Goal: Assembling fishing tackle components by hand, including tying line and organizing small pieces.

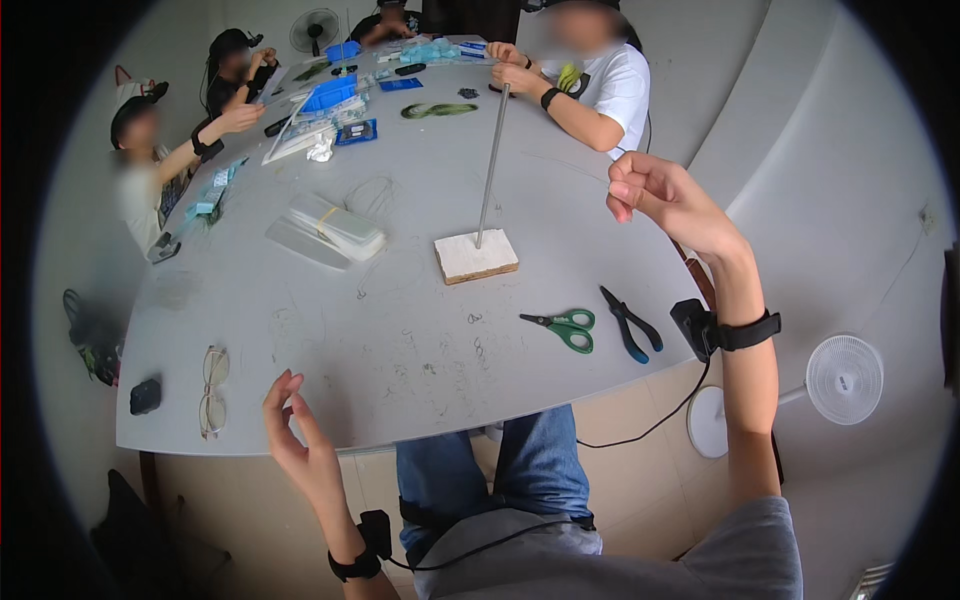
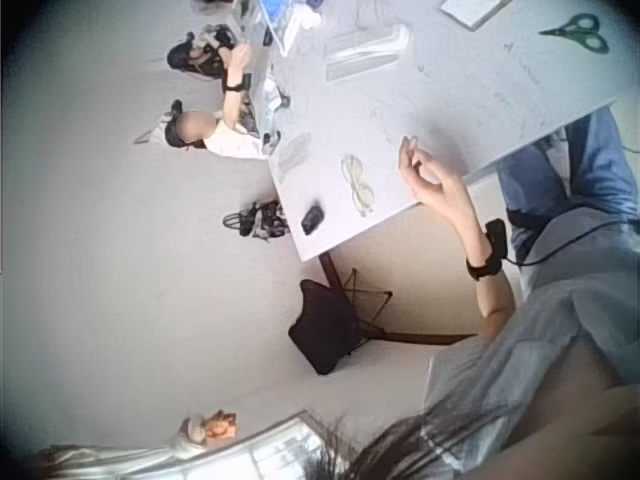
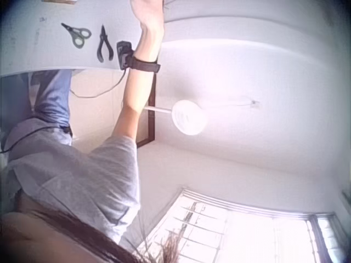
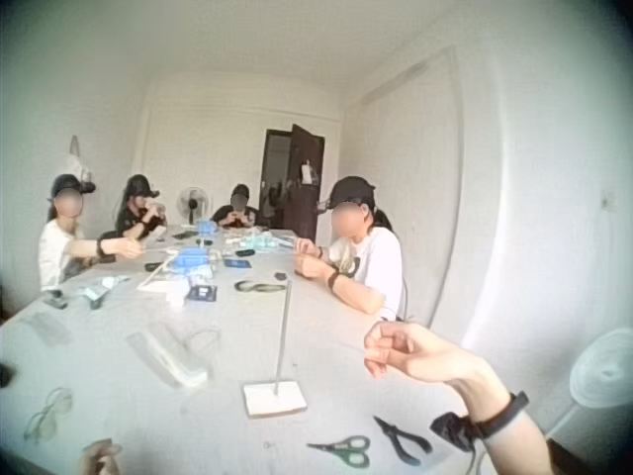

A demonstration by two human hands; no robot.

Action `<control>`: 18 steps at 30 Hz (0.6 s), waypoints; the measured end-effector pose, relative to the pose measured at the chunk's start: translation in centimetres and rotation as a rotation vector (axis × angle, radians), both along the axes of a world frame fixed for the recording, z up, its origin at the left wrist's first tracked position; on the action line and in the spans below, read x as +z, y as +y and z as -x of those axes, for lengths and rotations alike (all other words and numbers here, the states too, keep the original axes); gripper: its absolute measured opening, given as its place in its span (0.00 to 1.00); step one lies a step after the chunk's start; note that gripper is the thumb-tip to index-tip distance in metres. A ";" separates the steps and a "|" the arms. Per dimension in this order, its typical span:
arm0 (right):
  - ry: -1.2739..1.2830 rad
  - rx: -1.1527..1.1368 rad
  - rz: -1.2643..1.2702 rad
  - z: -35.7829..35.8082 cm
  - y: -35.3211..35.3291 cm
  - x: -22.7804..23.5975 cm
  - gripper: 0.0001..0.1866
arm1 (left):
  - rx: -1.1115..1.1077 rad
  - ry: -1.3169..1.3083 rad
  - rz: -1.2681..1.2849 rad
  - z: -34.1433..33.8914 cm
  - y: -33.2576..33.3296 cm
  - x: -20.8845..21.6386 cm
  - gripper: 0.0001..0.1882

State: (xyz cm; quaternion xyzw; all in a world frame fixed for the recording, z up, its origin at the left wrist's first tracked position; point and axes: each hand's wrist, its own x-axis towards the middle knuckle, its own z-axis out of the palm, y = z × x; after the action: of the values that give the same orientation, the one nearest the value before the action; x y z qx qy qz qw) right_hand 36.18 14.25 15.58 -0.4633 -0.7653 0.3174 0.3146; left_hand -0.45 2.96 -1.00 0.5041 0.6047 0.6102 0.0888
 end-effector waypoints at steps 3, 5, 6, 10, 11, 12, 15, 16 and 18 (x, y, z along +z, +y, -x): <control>0.237 0.050 0.133 2.2 -6.7 -2.2 0.04 | -0.475 -0.240 0.027 -6.0 -1.7 2.9 0.14; 0.355 0.087 0.179 3.2 -10.3 -4.4 0.02 | -0.760 -0.415 0.129 -8.8 -1.4 3.7 0.17; 0.411 0.109 0.210 3.8 -11.8 -5.5 0.02 | -0.880 -0.523 0.215 -9.5 -1.2 3.9 0.18; 0.584 0.083 0.302 6.1 -14.7 -9.1 0.02 | -1.068 -0.696 0.329 -9.2 -0.7 2.9 0.18; 0.599 0.087 0.316 6.3 -14.9 -9.7 0.02 | -1.071 -0.691 0.309 -9.2 -0.7 2.7 0.17; 0.613 0.097 0.339 6.6 -15.0 -10.4 0.01 | -1.075 -0.686 0.288 -9.1 -0.7 2.5 0.16; 0.626 0.109 0.382 6.7 -15.0 -11.9 0.02 | -1.012 -0.662 0.292 -9.0 -0.8 2.3 0.14; 0.623 0.110 0.393 6.7 -15.0 -12.2 0.02 | -1.003 -0.663 0.301 -9.0 -1.0 2.2 0.14; 0.600 0.119 0.418 6.6 -14.8 -12.7 0.02 | -0.913 -0.642 0.304 -8.9 -1.3 2.2 0.12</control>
State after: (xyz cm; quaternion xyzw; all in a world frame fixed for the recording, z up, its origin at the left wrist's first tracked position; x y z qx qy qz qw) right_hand 29.56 -0.54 2.83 -0.3585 -0.5832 0.6065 0.4044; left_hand 8.43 1.68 1.25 0.4850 0.3497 0.5387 0.5936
